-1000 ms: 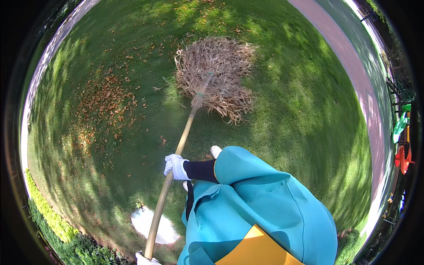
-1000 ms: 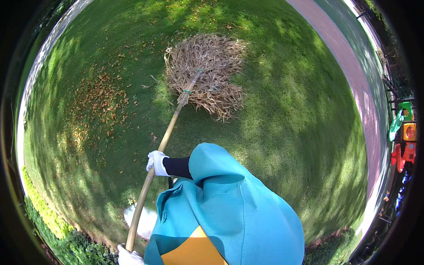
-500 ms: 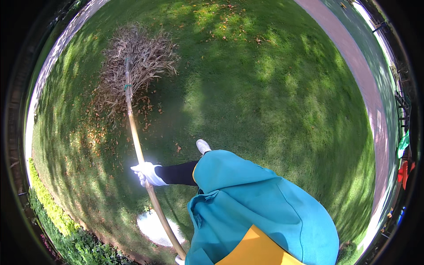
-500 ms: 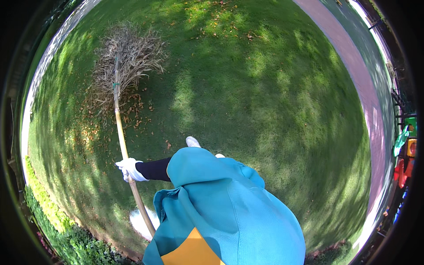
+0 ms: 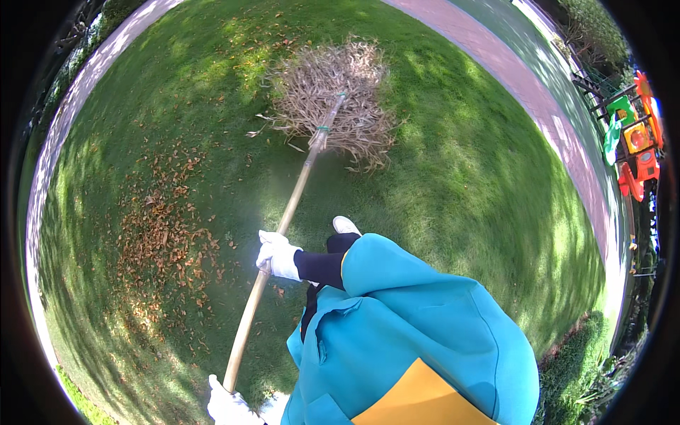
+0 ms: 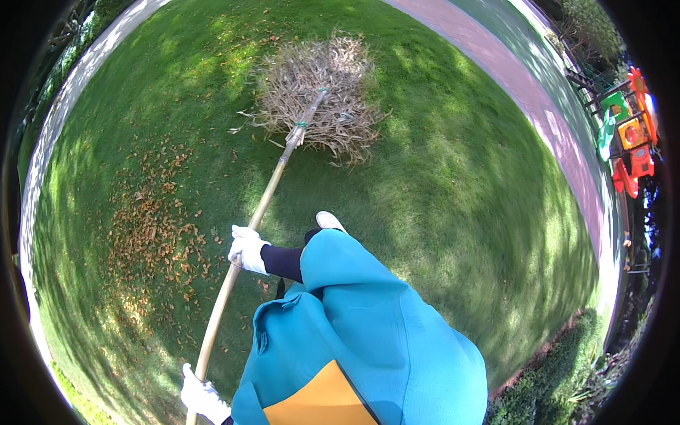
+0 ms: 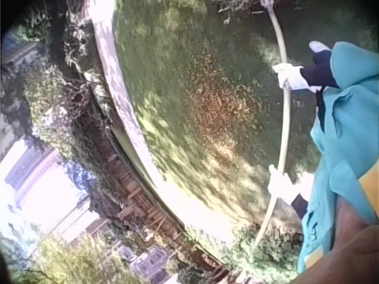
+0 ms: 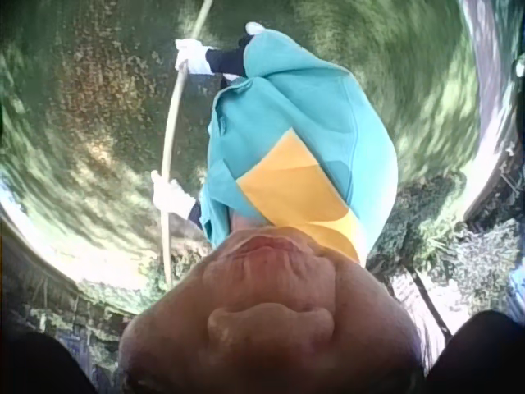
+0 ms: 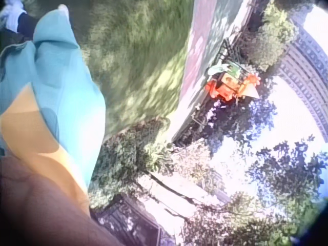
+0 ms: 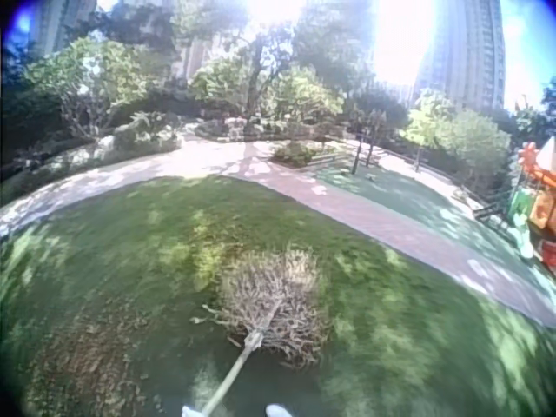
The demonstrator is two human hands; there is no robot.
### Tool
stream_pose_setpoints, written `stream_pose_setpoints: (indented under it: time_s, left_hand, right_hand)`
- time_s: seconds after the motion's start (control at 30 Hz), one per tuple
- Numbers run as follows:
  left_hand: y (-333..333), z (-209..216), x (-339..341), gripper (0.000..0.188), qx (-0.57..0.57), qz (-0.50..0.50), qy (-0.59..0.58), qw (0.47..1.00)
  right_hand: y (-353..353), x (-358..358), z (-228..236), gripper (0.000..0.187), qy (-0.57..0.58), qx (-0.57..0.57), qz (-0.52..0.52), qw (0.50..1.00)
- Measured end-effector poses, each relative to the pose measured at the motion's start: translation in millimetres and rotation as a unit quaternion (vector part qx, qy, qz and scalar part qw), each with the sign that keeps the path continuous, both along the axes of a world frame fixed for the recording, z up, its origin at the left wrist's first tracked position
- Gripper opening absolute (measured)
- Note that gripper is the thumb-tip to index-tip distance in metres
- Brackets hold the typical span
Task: The person sweeps dry leaves and grass clippings on a paved walkway and adjacent lawn using a traditional straw broom. They gather debris into a pile and move it across the grass, then continue sweeping along the path edge.
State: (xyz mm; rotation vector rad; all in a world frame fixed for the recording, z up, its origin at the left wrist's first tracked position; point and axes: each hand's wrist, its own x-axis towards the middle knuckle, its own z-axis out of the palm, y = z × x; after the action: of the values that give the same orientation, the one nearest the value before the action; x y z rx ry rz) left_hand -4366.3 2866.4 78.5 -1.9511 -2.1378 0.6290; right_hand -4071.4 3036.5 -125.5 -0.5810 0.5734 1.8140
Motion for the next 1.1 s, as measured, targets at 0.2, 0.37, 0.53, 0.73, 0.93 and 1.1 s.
stream_pose_setpoints:
  time_s: [0.2,0.37,0.53,0.73,0.93,1.1]
  left_hand:
    - [174.2,-4.5,122.3,0.021,0.127,-0.397,0.065,0.907]
    - [229.1,7.9,164.6,0.014,0.088,-0.323,0.058,0.940]
    - [167.7,44.2,114.7,0.016,0.052,-0.130,-0.006,0.990]
    - [34.8,51.0,137.7,0.015,0.089,0.235,-0.031,0.967]
    - [10.3,29.5,130.0,0.021,0.021,0.240,-0.061,0.969]
    - [17.9,42.6,107.5,0.026,-0.003,0.220,-0.044,0.974]
  right_hand:
    - [-1.5,166.5,-50.2,0.047,-0.117,-0.063,-0.139,0.981]
    - [44.6,196.6,-64.7,0.040,-0.142,-0.018,-0.185,0.972]
    - [90.4,100.4,-60.8,0.032,-0.060,-0.026,-0.011,0.998]
    - [108.9,-6.0,-20.8,0.026,-0.035,-0.094,0.201,0.974]
    - [149.7,-45.4,17.7,0.019,0.041,0.085,0.342,0.935]
    - [113.0,-111.3,69.5,0.006,0.070,0.097,0.362,0.925]
